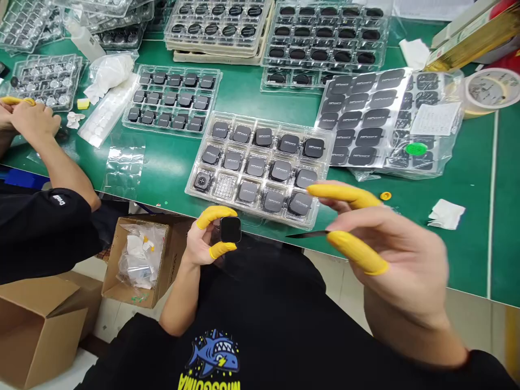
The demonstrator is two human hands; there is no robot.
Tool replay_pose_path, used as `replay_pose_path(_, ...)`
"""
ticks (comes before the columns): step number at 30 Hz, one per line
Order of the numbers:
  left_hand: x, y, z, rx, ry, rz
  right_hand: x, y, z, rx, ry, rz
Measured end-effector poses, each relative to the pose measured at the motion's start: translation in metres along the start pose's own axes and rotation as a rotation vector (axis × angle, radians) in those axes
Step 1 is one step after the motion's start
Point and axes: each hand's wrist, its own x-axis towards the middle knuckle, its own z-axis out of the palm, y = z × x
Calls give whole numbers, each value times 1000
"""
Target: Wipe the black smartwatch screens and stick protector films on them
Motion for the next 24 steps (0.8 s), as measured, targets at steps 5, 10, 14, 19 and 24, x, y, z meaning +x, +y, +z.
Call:
replay_pose_path(5,4,-3,10,-7,-25,13,-1,-23,10,80,13,35)
replay_pose_path(10,2,-10,18,-54,21,-92,6,-39,24,62,-210,42)
replay_pose_path(14,0,-12,16,-86,91,-158,9,-38,25,138,-285,-111)
replay_pose_path(19,-1,-10,11,-116,7,-93,36,-12,33,229,-380,103)
replay_pose_path(24,-1,-9,11,-93,-49,-48,56,6,42,211,-358,274)
